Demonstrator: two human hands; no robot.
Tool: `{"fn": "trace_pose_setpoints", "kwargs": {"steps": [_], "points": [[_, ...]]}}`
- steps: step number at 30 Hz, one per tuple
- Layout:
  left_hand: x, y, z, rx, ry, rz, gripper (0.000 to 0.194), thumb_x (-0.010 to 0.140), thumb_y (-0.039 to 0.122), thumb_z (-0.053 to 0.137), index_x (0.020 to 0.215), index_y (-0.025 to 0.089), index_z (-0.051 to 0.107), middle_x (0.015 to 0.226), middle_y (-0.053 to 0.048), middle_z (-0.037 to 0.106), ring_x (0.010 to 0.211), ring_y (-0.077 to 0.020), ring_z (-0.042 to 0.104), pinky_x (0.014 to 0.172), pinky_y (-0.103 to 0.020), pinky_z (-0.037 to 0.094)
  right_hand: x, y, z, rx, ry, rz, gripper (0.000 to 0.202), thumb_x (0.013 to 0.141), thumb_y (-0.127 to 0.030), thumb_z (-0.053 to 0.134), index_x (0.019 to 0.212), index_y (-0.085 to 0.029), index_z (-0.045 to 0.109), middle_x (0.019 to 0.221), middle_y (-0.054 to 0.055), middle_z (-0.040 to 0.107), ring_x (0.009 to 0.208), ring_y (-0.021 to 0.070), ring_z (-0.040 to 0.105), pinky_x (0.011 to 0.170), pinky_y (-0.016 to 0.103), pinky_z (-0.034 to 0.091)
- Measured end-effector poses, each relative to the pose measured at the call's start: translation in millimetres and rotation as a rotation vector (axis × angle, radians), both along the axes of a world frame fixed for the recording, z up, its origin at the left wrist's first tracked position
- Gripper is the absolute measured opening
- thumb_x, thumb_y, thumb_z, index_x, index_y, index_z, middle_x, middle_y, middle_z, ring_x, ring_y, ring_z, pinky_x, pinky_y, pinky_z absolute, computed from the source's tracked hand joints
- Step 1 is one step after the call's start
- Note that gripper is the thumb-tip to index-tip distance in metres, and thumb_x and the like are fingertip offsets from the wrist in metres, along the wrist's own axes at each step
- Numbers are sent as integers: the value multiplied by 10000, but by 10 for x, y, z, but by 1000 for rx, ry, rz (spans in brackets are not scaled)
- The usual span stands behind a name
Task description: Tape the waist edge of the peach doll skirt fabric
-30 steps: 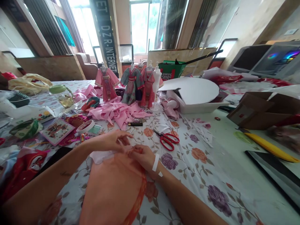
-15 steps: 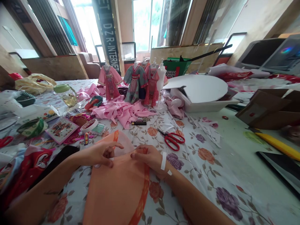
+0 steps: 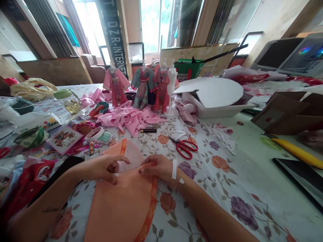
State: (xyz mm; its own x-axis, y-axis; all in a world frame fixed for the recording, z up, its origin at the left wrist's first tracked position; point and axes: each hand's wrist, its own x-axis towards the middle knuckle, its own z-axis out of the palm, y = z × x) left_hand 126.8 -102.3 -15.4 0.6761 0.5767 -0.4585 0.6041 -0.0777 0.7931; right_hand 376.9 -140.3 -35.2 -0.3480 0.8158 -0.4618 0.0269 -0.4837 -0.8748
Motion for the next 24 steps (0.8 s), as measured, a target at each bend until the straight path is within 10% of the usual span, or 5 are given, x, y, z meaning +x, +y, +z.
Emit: {"fn": "trace_pose_setpoints", "kwargs": {"steps": [11, 19, 24], "points": [[-23, -8, -78, -1, -15, 101, 694, 668, 270, 689, 1302, 267, 405, 710, 53, 493, 543, -99, 447, 410, -188, 297, 28, 73, -39, 81, -65, -27, 342, 519, -307, 803, 775, -155, 634, 697, 8, 661, 654, 152, 622, 606, 255, 487], [-83, -102, -64, 316, 76, 116, 647, 640, 252, 701, 1255, 272, 498, 791, 30, 547, 676, -135, 513, 578, -236, 379, 132, 161, -146, 299, -321, -73, 431, 556, -245, 690, 958, -186, 547, 564, -75, 522, 478, 117, 510, 423, 231, 405], [-262, -3, 41, 668, 151, 324, 237, 759, 203, 560, 990, 212, 616, 915, -18, 602, 829, -181, 545, 713, -290, 415, 252, 194, -134, 619, -686, -58, 305, 672, -311, 626, 944, -174, 613, 679, 1, 625, 590, 153, 561, 560, 279, 433]]}}
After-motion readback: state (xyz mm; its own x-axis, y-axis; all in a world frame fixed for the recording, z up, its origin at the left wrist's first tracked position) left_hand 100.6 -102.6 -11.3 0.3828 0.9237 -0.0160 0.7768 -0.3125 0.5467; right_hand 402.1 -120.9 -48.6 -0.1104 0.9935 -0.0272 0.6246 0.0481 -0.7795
